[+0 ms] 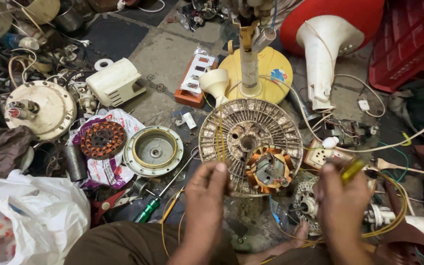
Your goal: The person sits on the floor of a repair workshop and winds copper wire around a ceiling fan motor stator, guiding the wire by hand and using a screwdriver to help position and tighten the windings. They repeatedly rotate the stator and feed the wire around the slots, working with the fan housing and other motor parts scattered around them.
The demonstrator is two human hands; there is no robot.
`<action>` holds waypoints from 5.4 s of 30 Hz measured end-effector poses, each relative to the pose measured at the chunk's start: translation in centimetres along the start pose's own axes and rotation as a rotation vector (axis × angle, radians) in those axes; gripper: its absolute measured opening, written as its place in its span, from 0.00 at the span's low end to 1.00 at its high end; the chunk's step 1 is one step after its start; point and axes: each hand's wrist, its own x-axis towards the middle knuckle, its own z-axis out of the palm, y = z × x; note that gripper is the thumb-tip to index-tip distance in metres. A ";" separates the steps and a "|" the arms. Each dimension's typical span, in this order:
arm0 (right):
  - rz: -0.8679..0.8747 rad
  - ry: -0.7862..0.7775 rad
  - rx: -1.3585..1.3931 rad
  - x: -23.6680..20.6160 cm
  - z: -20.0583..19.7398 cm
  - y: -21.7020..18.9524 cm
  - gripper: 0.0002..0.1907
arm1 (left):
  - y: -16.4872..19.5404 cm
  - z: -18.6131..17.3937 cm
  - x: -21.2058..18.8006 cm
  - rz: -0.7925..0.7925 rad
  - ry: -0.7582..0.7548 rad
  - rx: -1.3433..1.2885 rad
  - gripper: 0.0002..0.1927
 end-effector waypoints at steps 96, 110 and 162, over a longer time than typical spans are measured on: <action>-0.073 -0.132 0.008 -14.7 -5.4 17.4 0.15 | -0.6 -2.4 2.9 0.672 -0.274 1.276 0.25; -0.087 -0.140 0.003 -14.6 -5.5 17.5 0.15 | -0.6 -2.6 2.7 0.744 -0.244 1.197 0.24; -0.171 -0.176 -0.061 -13.7 -5.0 17.2 0.17 | -1.0 -2.7 2.8 0.761 -0.238 1.198 0.25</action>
